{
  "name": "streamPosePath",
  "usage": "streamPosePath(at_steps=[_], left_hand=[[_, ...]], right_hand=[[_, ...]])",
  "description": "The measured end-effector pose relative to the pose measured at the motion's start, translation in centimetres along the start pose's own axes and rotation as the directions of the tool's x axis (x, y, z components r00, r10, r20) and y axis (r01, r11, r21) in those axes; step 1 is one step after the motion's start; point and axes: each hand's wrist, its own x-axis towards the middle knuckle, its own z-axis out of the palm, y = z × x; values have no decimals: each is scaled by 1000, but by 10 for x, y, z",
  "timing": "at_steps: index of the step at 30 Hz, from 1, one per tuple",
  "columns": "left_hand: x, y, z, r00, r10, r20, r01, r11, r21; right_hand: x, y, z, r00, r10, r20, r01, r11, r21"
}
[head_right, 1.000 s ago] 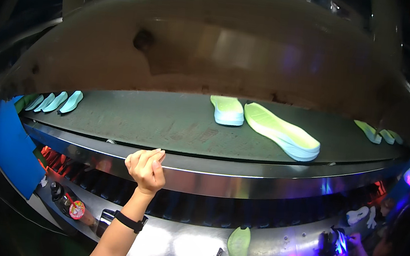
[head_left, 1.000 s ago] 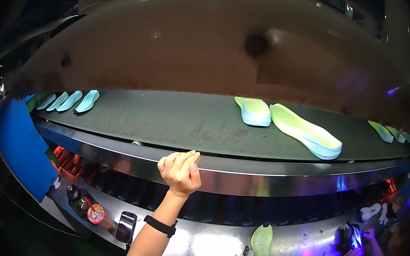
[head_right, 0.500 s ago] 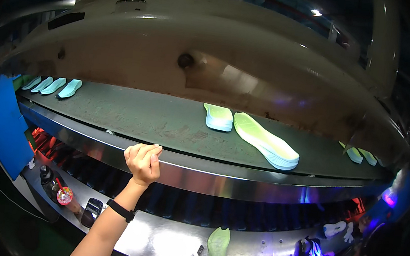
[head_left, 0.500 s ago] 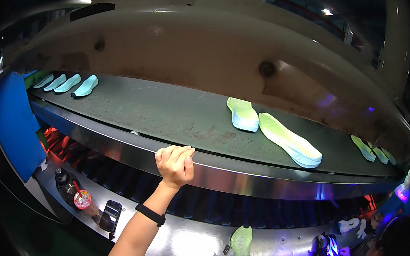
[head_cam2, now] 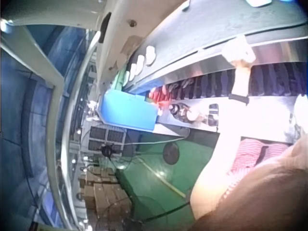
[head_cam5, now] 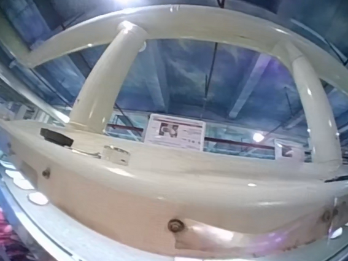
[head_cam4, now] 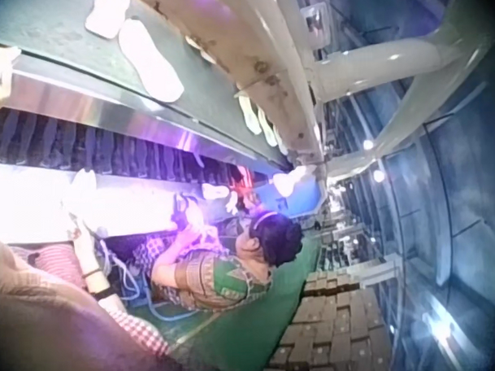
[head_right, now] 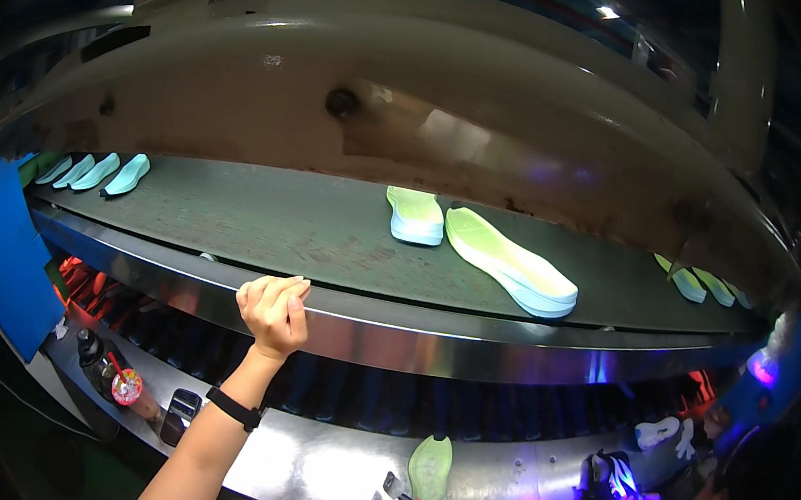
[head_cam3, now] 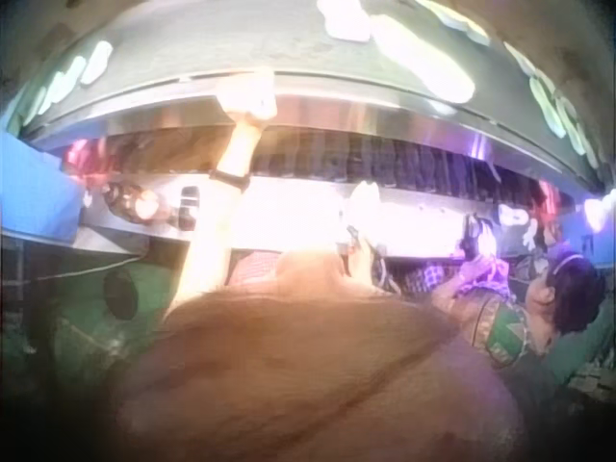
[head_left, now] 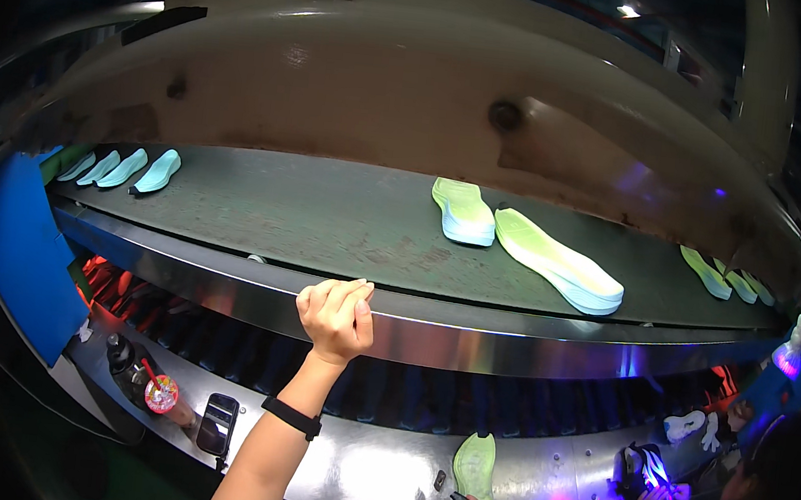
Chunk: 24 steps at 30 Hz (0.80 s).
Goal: The person is applying glue or primer to the interior of shoe soles using a brush while at a factory production line.
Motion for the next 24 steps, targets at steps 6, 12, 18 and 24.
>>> streamPosePath(at_steps=[6, 12, 18, 24], left_hand=[[2, -4, -13, 997, -35, 73, 36, 999, -16], [70, -22, -42, 988, -47, 147, 19, 983, 185], [73, 13, -95, 725, 32, 688, 48, 994, -96], [85, 37, -98, 842, 98, 531, -60, 994, -88]], right_hand=[[-15, -2, 13, 999, -16, -34, 15, 999, -30], [5, 0, -20, 994, 17, 104, -15, 1000, -18], [32, 17, -53, 998, 42, 53, -41, 999, -6], [49, 28, -70, 985, 98, 146, -99, 995, 2]])
